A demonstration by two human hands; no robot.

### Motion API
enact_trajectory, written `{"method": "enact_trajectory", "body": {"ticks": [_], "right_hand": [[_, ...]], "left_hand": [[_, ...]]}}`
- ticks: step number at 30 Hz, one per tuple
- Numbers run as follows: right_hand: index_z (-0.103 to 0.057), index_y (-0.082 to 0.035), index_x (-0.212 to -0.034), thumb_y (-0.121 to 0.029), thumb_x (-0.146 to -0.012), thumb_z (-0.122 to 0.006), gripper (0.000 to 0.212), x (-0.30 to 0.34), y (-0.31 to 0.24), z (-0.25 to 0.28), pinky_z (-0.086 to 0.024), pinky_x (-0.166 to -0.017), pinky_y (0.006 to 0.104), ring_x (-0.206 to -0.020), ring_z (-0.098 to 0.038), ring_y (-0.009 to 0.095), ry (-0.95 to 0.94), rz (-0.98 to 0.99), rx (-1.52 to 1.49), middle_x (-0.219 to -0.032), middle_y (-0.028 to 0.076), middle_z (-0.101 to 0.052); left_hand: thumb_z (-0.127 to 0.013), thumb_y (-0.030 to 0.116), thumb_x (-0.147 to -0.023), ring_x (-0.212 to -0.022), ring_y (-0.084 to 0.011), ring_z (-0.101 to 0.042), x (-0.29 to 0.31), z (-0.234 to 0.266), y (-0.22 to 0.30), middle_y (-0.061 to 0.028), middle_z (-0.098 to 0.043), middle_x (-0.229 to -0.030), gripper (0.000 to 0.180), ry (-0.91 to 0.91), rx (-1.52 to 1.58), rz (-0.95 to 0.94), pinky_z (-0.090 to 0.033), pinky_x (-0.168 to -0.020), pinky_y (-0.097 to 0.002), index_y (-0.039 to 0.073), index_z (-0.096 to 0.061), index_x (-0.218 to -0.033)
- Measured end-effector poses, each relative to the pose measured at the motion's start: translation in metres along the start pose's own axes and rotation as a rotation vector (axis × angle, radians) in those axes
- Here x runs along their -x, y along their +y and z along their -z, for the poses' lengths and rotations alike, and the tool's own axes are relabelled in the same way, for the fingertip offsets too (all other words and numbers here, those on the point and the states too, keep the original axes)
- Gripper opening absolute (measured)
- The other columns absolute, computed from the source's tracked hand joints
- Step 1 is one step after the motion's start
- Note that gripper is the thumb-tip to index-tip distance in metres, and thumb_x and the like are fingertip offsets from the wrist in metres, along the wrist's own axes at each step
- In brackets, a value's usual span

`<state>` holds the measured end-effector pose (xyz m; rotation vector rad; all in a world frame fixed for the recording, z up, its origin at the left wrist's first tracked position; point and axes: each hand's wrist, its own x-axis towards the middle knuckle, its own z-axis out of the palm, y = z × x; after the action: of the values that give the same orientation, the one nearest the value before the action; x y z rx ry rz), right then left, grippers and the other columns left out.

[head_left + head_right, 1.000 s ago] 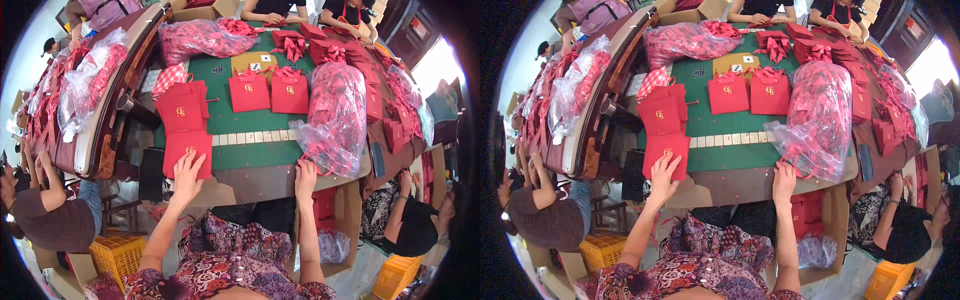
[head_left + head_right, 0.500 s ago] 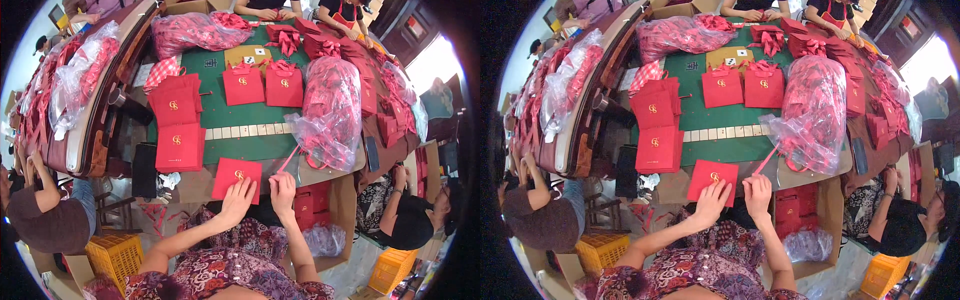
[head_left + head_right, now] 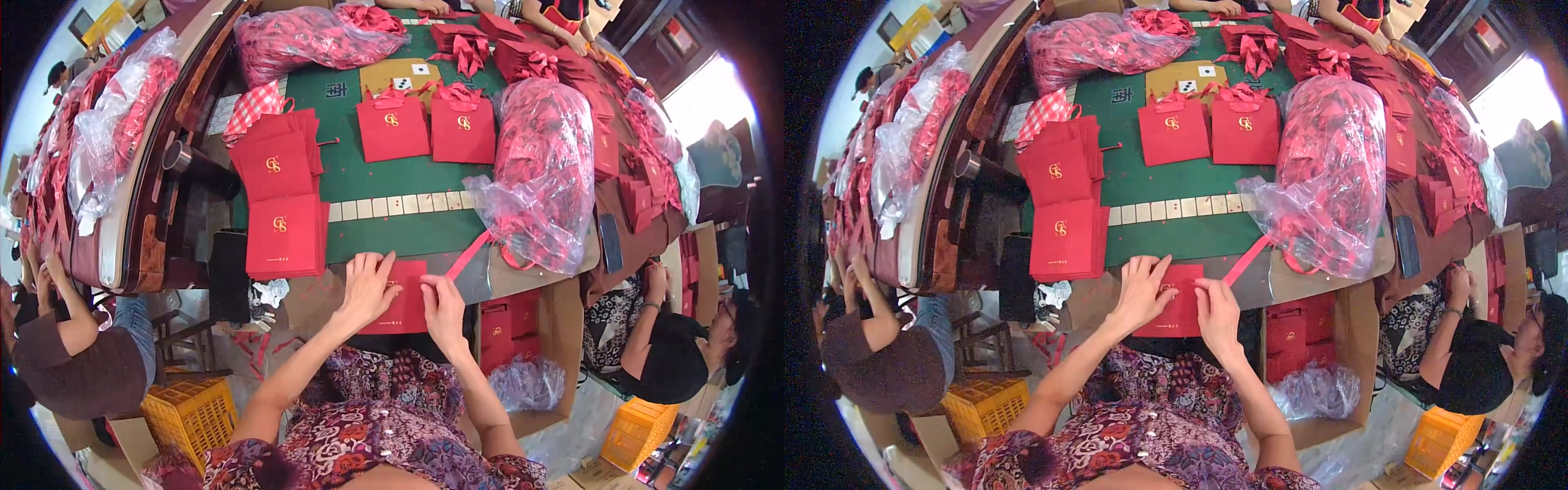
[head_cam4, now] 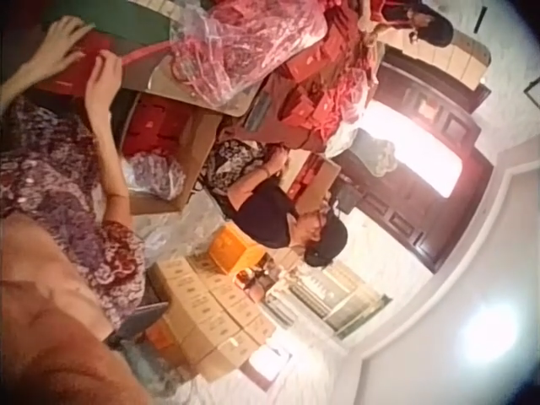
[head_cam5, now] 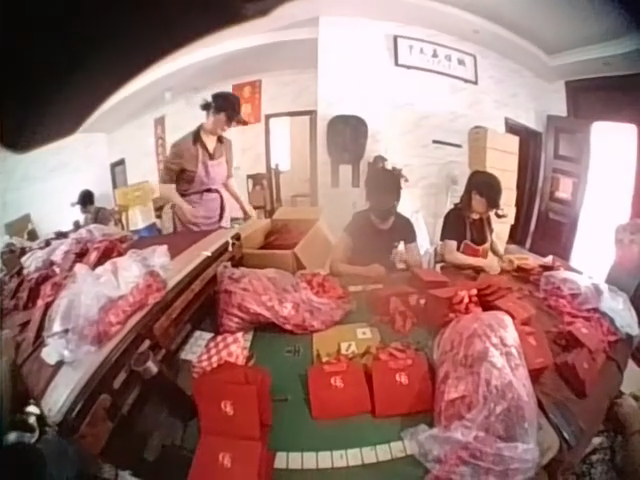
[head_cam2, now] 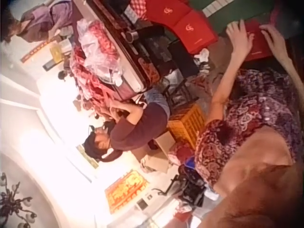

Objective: The person assembles gift bags by threading ribbons through the bag holes and tying them into handles by hand, placing the finished bags onto the table.

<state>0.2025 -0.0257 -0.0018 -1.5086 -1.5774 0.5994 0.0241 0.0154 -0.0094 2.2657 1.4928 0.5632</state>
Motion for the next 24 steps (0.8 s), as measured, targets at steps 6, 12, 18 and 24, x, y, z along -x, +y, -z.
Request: {"method": "enact_trajectory", "body": {"ticks": [6, 12, 18, 24], "right_hand": [[-0.062, -0.002, -0.098, -0.006, -0.089, -0.067, 0.011, -0.010, 0.007, -0.011, -0.052, -0.071, 0.0403, -0.081, -0.066, 0.032, -0.062, -0.121, 0.036, -0.088, 0.015, -0.066], [-0.063, -0.002, -0.093, -0.006, -0.087, -0.069, 0.009, -0.014, -0.001, -0.013, -0.051, -0.063, 0.0368, -0.070, -0.066, 0.027, -0.015, -0.152, -0.053, -0.081, 0.012, -0.065], [-0.062, -0.002, -0.091, -0.004, -0.086, -0.070, 0.010, -0.015, -0.003, -0.016, -0.052, -0.063, 0.0356, -0.068, -0.067, 0.025, -0.010, -0.112, -0.058, -0.080, 0.013, -0.066], [-0.064, -0.001, -0.085, -0.009, -0.085, -0.071, 0.011, -0.023, -0.018, -0.012, -0.053, -0.060, 0.0319, -0.062, -0.067, 0.017, 0.015, -0.264, -0.064, -0.070, 0.010, -0.068]], "left_hand": [[-0.082, 0.023, -0.072, -0.108, -0.0299, -0.049, -0.007, 0.010, 0.007, -0.0118, -0.054, -0.113, 0.053, -0.030, 0.068, 0.014, -0.038, -0.089, -0.0431, 0.008, -0.062, -0.120], [-0.078, 0.017, -0.075, -0.098, -0.0273, -0.060, -0.007, 0.011, 0.007, -0.0078, -0.067, -0.100, 0.041, -0.011, 0.218, 0.061, -0.037, -0.092, -0.0420, 0.011, -0.064, -0.113], [-0.075, 0.011, -0.076, -0.091, -0.0258, -0.060, -0.007, 0.006, 0.010, -0.0068, -0.070, -0.098, 0.036, 0.078, 0.293, 0.041, -0.036, -0.089, -0.0411, 0.011, -0.065, -0.111], [-0.069, 0.005, -0.079, -0.087, -0.0231, -0.059, 0.000, 0.005, 0.030, -0.0033, -0.069, -0.097, 0.032, 0.207, 0.172, -0.002, -0.036, -0.088, -0.0404, 0.012, -0.066, -0.110]]}}
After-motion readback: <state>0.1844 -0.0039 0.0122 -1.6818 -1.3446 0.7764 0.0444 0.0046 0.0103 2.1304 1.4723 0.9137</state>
